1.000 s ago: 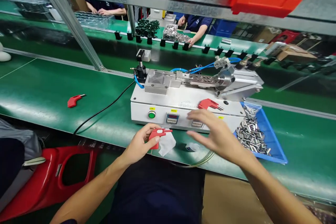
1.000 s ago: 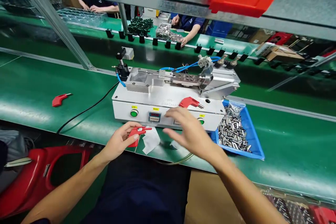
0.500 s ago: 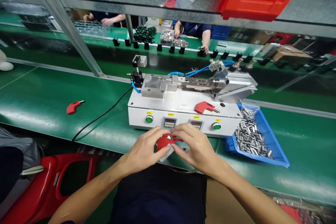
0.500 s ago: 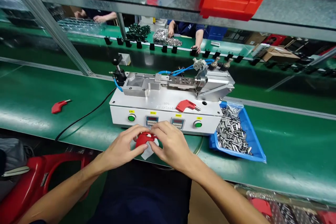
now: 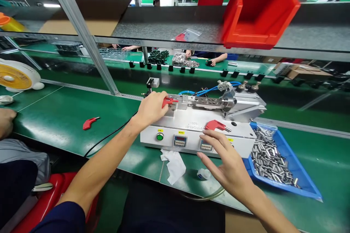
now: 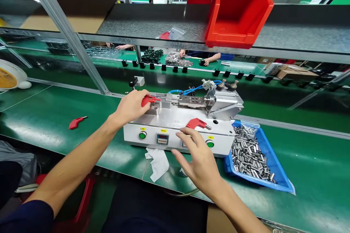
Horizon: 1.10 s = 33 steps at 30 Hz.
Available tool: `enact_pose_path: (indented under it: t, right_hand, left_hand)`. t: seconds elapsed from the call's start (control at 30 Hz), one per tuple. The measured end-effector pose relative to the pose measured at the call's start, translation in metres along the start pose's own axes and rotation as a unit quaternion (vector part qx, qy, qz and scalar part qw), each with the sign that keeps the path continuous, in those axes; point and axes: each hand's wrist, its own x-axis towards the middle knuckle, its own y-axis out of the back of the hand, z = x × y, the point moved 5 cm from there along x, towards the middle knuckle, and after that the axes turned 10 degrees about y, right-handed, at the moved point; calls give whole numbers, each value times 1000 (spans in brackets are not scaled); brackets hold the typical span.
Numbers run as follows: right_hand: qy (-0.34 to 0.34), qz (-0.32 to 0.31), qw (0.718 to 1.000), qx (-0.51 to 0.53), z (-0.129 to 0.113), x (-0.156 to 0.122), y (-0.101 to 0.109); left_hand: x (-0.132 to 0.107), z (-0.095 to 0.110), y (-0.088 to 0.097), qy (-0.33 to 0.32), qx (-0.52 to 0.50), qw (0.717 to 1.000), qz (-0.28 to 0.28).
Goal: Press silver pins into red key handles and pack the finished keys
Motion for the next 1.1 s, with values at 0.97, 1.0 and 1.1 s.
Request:
enact_pose_path:
  t: [0.97,1.0,1.1]
  right_hand:
    - [-120,-6,984,-135,66,-63,8]
    - [-128,-16,980,-149,69,-65,8]
    - [-141,-40,976,-160,73,-71,7]
  left_hand:
    - [-11,-26,-22,-104,-109,980,131]
    - [-14,-27,-23,-116,-114,978,132]
    - [-35,-28,-26,-155,-102,970,159]
